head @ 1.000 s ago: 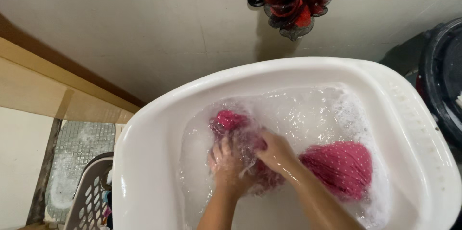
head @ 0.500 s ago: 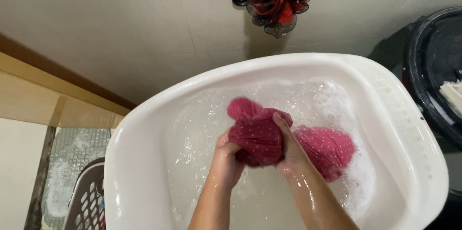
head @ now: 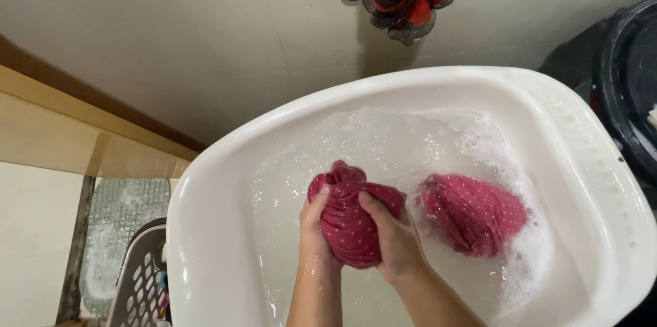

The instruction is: The person hand-washes multiple garments in a white basin filled with soapy water. They pick up items from a laundry basket, submerge and agitate them in the basin, then wring them out and place them into a black plastic basket.

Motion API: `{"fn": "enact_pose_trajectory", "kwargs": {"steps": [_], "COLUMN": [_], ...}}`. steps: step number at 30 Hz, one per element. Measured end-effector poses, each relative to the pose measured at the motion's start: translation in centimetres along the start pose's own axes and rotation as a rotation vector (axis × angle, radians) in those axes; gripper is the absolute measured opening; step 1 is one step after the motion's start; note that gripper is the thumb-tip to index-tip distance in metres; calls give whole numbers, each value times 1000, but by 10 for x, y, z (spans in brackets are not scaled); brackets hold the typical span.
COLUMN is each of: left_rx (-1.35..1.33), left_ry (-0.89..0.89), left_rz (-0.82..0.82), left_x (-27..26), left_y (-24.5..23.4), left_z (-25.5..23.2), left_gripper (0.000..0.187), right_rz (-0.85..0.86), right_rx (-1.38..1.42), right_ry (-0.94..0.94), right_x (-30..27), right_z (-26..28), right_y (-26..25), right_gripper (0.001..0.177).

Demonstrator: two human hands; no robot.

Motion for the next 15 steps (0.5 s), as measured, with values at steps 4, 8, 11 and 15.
{"fn": "enact_pose_trajectory", "kwargs": {"steps": [4,8,11,15], "left_rx": [9,75,157,154], "left_ry": [60,188,93,-54], "left_rz": [-132,-108,16,84], "left_x": [9,5,3,9], "left_y": [-10,0,10,6], "left_z": [-5,-9,10,15], "left_gripper": [39,36,40,53], "right_rz": [-245,-135,-121,8], "right_rx": [-331,-206,-142,-581], "right_ry": [-104,-114,-181,-491], "right_x": [0,-5,-3,-1], "right_z": [29,32,26,42], "right_y": [-43,-37,-27,17], "right_gripper": [67,71,54,19]}}
Point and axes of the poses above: each hand's wrist, its own x-axis towards the middle knuckle, its own y-axis out of the palm, z = x × y, the point moved 10 cm from there along x, towards the middle knuckle, and after that the axes turned 14 degrees about x, right-handed, at the moved point
